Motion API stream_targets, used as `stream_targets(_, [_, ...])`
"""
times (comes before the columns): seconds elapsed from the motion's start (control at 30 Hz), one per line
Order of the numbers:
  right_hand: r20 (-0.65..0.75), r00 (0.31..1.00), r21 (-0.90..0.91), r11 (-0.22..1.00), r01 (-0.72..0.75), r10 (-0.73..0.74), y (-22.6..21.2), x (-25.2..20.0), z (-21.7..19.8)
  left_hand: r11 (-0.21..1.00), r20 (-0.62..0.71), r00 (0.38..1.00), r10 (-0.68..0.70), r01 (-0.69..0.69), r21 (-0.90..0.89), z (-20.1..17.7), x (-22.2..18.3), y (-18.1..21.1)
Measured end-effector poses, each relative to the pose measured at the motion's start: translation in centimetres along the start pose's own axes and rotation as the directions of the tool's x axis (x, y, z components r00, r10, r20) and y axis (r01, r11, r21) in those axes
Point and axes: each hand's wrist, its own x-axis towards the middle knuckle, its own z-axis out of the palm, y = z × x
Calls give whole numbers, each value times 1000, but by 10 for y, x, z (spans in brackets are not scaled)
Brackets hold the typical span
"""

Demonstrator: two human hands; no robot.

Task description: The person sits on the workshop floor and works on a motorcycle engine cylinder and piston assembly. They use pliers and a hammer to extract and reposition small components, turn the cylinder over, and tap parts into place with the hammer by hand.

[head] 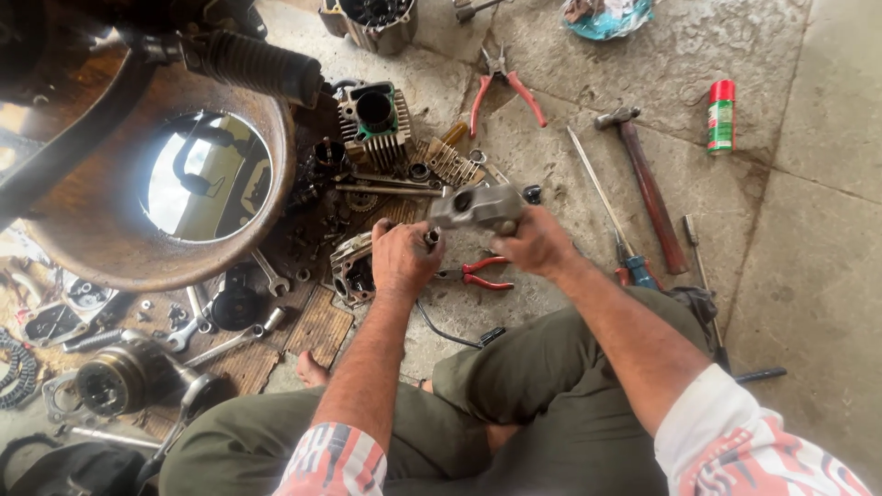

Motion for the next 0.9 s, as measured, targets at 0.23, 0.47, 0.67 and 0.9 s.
stream_targets(0.23, [-61, 998, 51, 998, 24, -21, -21, -1, 1, 1000, -28, 999, 22, -22, -2, 5, -2, -5])
stream_targets(0.47, [19, 997, 8, 997, -80, 80, 11, 7, 6, 999, -69, 997, 42, -42, 6, 7, 0, -8])
stream_targets(0.67, [-111, 956, -1, 962, 272, -270, -20, -6, -11, 999, -23, 999, 33, -32, 31, 11, 2, -10])
stream_targets(0.9, [126, 977, -120, 980, -157, 171, -5, 3, 23, 980, -169, 977, 128, -150, -126, 10, -3, -15])
